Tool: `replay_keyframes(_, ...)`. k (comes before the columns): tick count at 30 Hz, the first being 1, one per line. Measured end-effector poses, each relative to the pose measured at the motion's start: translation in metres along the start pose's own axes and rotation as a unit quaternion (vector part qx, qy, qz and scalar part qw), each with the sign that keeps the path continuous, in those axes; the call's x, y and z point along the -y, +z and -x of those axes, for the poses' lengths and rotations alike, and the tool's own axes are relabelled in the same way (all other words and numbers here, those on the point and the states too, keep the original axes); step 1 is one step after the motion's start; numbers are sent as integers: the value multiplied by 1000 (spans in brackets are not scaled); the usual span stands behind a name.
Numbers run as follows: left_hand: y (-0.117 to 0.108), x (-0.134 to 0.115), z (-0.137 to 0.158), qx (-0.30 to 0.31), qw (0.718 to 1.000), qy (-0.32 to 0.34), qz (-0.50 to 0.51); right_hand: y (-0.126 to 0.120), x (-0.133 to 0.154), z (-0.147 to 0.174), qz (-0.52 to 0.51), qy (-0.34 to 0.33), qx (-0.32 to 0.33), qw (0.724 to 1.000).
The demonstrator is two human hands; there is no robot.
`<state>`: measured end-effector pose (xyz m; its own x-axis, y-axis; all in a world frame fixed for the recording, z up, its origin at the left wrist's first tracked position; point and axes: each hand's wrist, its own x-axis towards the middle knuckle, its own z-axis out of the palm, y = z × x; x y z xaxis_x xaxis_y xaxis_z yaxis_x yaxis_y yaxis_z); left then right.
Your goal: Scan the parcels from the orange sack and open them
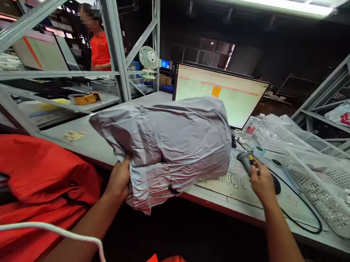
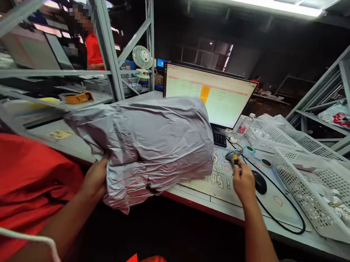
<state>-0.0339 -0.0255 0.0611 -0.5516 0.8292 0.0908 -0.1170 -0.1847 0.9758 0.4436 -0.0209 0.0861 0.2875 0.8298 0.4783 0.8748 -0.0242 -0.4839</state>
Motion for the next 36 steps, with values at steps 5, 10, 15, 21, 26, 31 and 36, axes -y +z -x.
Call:
replay_keyframes(5,5,9,11,-77,987,93,-105,-47,92,13,-105,-193,30,975)
replay_keyframes(10,17,-7,16,-80,974,130,-165,-36,197,37,-8,-388,182,904)
replay_keyframes(15,25,-12,19,-75,971,157,-166,-26,255,56,130,-453,194,860)
replay_keyframes(21,19,-10,18,-76,964,192,-170,-6,256,53,202,-477,182,836)
replay_keyframes(26,-12,-2,-9,-124,955,185,-193,-1,122,-25,323,-177,169,914)
replay_keyframes(31,-22,17,-38,-40,955,111,-270,15,25,-22,339,-83,185,919)
replay_keyframes(36,-29,22,-46,52,927,67,-365,49,9,12,318,-98,217,918)
